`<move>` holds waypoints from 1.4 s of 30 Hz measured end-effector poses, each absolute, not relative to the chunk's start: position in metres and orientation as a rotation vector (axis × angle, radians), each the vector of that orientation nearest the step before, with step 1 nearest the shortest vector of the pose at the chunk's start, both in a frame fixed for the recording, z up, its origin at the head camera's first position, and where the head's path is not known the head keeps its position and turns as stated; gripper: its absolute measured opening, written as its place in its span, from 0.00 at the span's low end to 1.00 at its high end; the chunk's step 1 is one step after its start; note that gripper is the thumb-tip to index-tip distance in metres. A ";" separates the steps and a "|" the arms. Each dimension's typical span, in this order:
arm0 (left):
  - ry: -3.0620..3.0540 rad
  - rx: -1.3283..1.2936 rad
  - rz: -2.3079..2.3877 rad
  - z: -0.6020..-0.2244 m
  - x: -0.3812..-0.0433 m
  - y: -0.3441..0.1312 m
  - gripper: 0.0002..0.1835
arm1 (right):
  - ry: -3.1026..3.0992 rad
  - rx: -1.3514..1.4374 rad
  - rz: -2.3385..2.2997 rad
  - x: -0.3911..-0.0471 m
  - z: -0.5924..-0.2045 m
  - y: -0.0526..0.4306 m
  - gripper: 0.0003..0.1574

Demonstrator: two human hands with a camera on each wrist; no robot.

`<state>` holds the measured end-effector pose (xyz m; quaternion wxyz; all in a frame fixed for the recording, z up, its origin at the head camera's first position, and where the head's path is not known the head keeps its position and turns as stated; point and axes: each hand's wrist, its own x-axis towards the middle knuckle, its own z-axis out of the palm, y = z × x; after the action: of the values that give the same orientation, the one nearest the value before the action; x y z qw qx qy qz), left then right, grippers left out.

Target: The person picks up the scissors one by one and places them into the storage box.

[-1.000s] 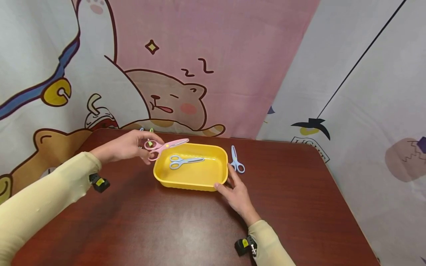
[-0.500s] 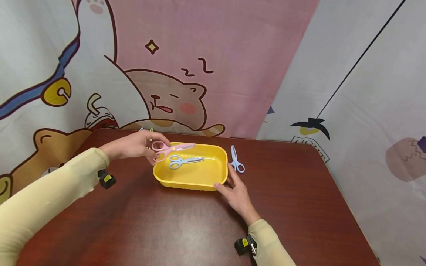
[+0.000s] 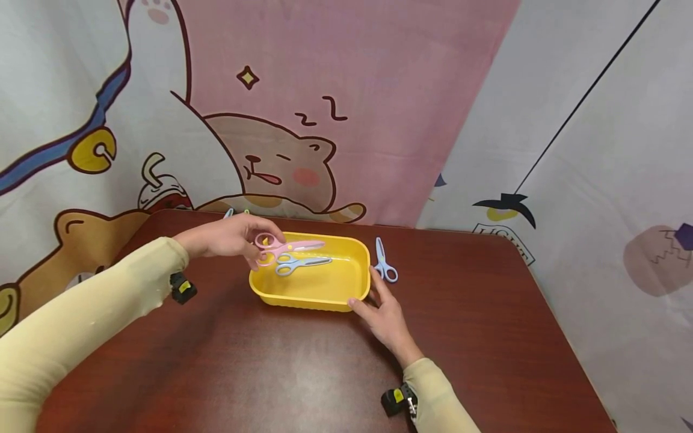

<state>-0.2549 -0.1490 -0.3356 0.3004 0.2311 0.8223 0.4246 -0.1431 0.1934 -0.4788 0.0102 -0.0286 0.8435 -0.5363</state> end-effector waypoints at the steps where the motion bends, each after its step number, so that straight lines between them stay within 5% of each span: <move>1: 2.179 0.617 1.126 -0.335 -0.255 -0.148 0.24 | 2.631 -0.090 -1.677 -0.143 -0.479 0.193 0.55; 42: 1.957 0.631 1.035 -0.351 -0.281 -0.117 0.23 | 2.588 -0.111 -1.751 -0.139 -0.476 0.192 0.54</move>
<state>-0.2814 -0.1171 -0.3512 0.4076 0.2502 0.7763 0.4107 -0.1393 0.1917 -0.4763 0.0075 -0.0354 0.8276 -0.5601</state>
